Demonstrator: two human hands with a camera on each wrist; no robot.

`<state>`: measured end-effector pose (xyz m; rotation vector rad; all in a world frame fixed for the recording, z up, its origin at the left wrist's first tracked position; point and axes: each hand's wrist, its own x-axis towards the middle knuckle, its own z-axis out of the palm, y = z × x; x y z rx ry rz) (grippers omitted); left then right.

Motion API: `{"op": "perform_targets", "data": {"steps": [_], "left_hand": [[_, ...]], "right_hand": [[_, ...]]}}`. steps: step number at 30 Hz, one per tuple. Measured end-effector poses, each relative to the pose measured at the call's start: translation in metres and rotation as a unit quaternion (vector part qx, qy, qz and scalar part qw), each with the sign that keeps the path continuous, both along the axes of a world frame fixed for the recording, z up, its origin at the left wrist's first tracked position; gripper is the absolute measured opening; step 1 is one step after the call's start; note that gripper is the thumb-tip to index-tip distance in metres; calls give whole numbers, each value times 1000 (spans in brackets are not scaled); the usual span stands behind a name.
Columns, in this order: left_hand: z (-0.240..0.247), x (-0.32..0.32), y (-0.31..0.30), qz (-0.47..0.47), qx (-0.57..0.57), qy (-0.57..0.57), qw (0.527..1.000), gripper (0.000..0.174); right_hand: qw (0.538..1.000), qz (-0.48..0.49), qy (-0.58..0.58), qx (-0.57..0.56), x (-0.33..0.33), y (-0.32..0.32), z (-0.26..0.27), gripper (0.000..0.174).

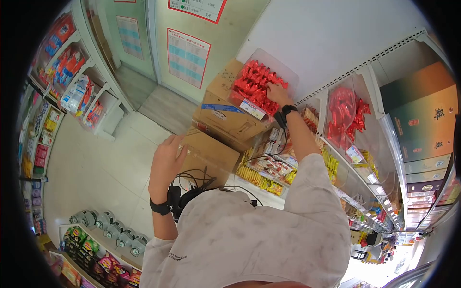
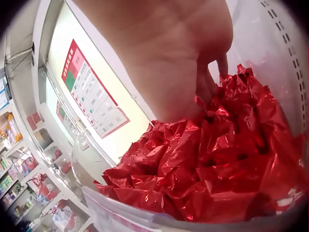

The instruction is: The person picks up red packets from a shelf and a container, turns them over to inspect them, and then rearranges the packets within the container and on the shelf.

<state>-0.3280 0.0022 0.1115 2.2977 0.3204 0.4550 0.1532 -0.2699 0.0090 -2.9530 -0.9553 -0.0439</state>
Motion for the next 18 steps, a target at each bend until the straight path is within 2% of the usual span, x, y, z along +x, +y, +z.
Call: {"op": "perform_targets", "data": {"steps": [1, 4, 7, 11, 14, 15, 17, 18], "left_hand": [[-1, -1, 0, -2, 3, 3, 1000, 27], [-5, -3, 2, -1, 13, 6, 1000, 27], [-9, -8, 4, -2, 12, 8, 1000, 28], [-13, -14, 5, -18, 8, 26, 999, 27], [-6, -13, 8, -26, 2, 43, 999, 26], [-4, -14, 8, -27, -5, 52, 998, 26], [-6, -15, 9, -33, -7, 54, 998, 26], [-7, -15, 11, -37, -7, 55, 998, 26]], "right_hand": [[1000, -11, 4, 2, 1, -3, -2, 38], [989, -44, 139, 11, 15, 5, 4, 43], [986, -51, 60, 150, -12, 26, 21, 51], [976, -49, 189, 93, -35, 35, 11, 66], [975, -51, 12, 215, -16, 39, -16, 67], [983, -45, -29, 178, -32, 44, 1, 65], [990, -22, 33, 136, -9, 34, -36, 66], [991, -11, 65, 117, -8, 37, -38, 67]]}}
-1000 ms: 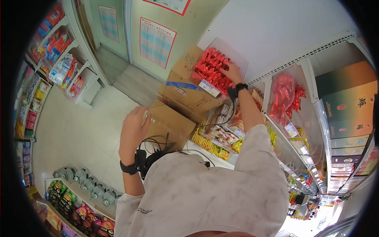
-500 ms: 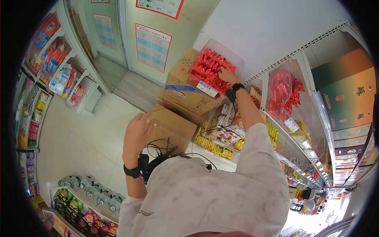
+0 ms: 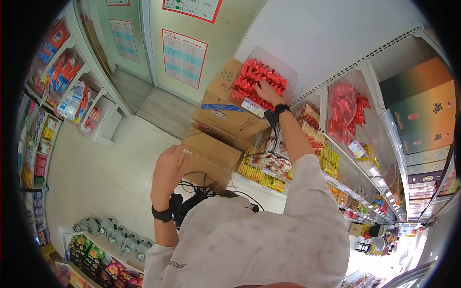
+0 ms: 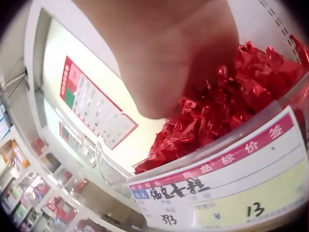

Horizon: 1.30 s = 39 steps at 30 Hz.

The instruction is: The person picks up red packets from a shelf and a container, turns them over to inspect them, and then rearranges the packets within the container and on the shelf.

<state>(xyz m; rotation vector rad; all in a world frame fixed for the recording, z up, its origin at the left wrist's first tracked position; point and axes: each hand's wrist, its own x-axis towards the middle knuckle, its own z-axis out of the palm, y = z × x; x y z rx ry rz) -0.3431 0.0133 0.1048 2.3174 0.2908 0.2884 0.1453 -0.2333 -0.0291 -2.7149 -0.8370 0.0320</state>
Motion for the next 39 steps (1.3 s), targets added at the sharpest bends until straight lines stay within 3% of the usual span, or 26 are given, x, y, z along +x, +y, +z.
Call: {"op": "perform_targets", "data": {"steps": [3, 6, 9, 12, 13, 15, 17, 19, 21, 23, 25, 28, 34, 39], "left_hand": [[-3, -1, 2, -3, 10, -15, 1000, 25], [-7, -1, 1, -13, 4, -16, 1000, 24], [-14, 2, -2, -24, -3, -48, 999, 19], [-13, 7, -4, -56, 11, 6, 998, 24], [-11, 11, -6, -56, 13, 2, 998, 24], [-7, 18, -17, -61, 14, -10, 998, 23], [1, 24, -28, -77, 4, -19, 997, 24], [9, 32, -41, -87, -10, -20, 996, 24], [13, 42, -53, -93, -3, -54, 994, 22], [20, 58, -70, -97, 5, -82, 992, 19], [36, 77, -95, -97, 12, -102, 990, 15], [64, 103, -143, -125, -32, -145, 981, 12], [79, 156, -236, -248, 29, -225, 942, 11], [92, 192, -315, -325, 59, -276, 903, 19]], "right_hand": [[986, -2, 165, 23, 14, -1, 20, 71], [998, -46, 15, 39, -7, 12, 31, 73], [997, 22, -77, 22, -39, 30, 50, 78], [999, 15, 39, -18, -34, 32, 33, 74], [989, 36, 143, 15, -24, 36, 41, 72], [998, 31, 20, 53, -33, 38, 45, 73], [988, 45, -102, 111, -72, 40, 71, 66], [960, 124, 10, 252, -127, 28, 116, 53], [933, 174, 128, 289, -203, 0, 171, 39], [912, 287, 92, 279, -238, -38, 174, 32], [905, 299, 51, 300, -271, -78, 183, 26], [904, 214, 124, 350, -308, -148, 215, 22], [855, 59, 105, 504, -345, -259, 209, 19], [850, -36, 60, 522, -363, -312, 199, 18]]}}
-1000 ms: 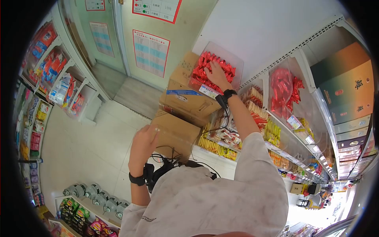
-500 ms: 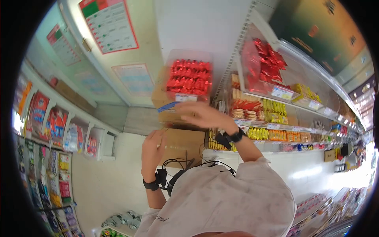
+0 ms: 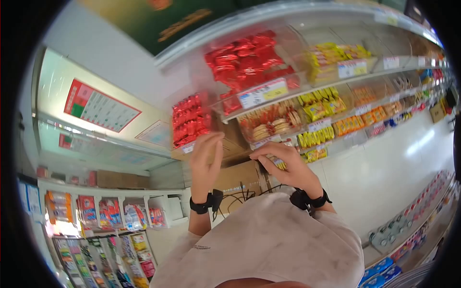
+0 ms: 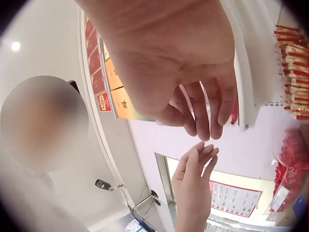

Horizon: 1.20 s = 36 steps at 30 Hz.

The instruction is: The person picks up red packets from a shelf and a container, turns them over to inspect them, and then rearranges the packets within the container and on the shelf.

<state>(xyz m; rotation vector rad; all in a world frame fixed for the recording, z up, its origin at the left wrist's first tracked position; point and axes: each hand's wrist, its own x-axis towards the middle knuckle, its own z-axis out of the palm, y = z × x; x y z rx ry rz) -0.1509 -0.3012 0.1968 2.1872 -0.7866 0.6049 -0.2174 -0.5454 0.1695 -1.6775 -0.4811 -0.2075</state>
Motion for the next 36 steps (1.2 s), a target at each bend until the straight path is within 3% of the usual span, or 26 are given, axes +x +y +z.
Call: {"op": "perform_targets", "data": {"steps": [3, 7, 8, 14, 15, 17, 19, 22, 27, 31, 36], "left_hand": [[-7, 0, -47, 27, -15, -40, 999, 32], [-6, -2, -82, 70, -47, -88, 993, 45], [-6, 3, -79, 61, 6, -122, 991, 59], [-2, 22, -96, 59, 60, -139, 987, 88], [-3, 22, -97, 53, 59, -130, 988, 87], [-4, 20, -95, 48, 56, -111, 991, 87], [-2, 15, -89, 43, 29, -97, 994, 84], [2, 2, -77, 19, -50, -78, 996, 75], [-2, -16, -49, -10, -37, -71, 997, 64], [-7, -19, -39, -23, -14, -32, 999, 62], [-13, -20, -34, -38, -12, -32, 999, 57]], "right_hand": [[998, -53, -14, 17, -6, -25, 11, 20], [977, -67, -203, -10, 18, -47, 56, 21], [973, -53, -220, -35, 28, -51, 70, 22], [896, -81, -345, -269, 139, -36, 105, 44], [885, -93, -334, -312, 163, -31, 108, 49], [847, -18, -207, -489, 211, -21, 130, 55], [800, 8, -187, -570, 241, -7, 141, 55], [743, 14, -182, -644, 275, 7, 148, 55], [685, -12, -198, -701, 298, 22, 139, 55], [679, -16, -211, -703, 299, 17, 138, 56], [746, 66, -205, -631, 283, -7, 141, 57]]}}
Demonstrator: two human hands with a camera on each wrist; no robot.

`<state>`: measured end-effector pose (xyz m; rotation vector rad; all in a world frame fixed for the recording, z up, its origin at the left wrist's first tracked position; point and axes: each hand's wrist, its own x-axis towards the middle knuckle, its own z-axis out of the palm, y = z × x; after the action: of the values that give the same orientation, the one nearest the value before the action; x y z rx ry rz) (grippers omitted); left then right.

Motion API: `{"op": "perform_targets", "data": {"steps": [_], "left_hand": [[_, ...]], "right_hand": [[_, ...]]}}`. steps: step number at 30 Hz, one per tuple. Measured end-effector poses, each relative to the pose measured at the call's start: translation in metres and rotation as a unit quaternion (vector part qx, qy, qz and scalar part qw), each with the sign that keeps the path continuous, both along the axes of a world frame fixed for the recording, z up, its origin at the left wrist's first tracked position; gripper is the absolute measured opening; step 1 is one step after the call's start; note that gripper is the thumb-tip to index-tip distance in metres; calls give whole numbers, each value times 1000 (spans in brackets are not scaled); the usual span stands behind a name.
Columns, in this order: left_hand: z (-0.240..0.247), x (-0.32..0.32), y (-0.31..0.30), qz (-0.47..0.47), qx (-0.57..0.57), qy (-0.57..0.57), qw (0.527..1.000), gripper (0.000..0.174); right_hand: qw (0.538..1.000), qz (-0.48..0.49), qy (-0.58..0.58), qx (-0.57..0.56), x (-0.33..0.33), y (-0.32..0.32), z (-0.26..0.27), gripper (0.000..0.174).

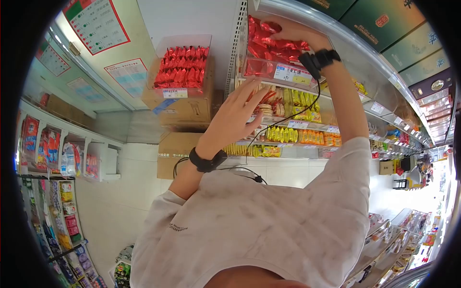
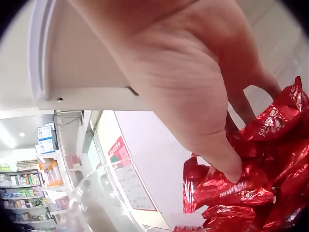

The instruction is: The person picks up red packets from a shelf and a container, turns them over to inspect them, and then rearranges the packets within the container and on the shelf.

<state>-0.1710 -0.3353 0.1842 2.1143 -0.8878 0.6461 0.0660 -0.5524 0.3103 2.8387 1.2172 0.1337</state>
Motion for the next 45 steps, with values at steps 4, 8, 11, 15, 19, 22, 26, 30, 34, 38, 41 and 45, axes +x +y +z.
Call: {"op": "perform_targets", "data": {"steps": [4, 8, 11, 15, 19, 22, 26, 30, 34, 38, 41, 45], "left_hand": [[3, 4, 5, -13, -34, -25, 999, 50], [8, 5, 12, 3, -81, -32, 996, 50], [21, 0, 14, 11, -134, -31, 990, 55], [51, -2, 5, 24, -147, -90, 985, 66], [53, 6, 2, 50, -112, -120, 985, 73], [47, 11, 4, 60, -101, -139, 983, 72], [50, 4, 11, 62, -63, -120, 989, 69], [55, -11, 15, -16, -93, 29, 995, 59], [46, -22, 10, -148, -309, 276, 898, 43], [28, -17, 13, -153, -374, 353, 844, 34], [15, -11, 14, -173, -425, 379, 804, 36], [21, -12, 14, -227, -549, 402, 697, 47]], "right_hand": [[976, 50, 187, 97, -39, -11, -6, 55], [976, 39, -7, 216, -106, -12, -8, 52], [928, -24, -18, 372, -160, 2, -2, 50], [843, -54, 53, 532, -199, 18, -23, 48], [775, -74, 191, 597, -225, 30, -34, 46], [763, -63, 263, 587, -230, 22, -30, 47], [713, -47, 292, 635, -237, 23, -36, 46], [722, -17, 368, 586, -251, 14, -23, 38], [775, -46, 326, 539, -236, 7, -20, 32], [899, -49, -3, 436, -179, -14, -21, 28], [935, -75, -181, 297, -130, -52, -32, 30], [944, -195, -34, 265, -100, -75, -52, 32]]}}
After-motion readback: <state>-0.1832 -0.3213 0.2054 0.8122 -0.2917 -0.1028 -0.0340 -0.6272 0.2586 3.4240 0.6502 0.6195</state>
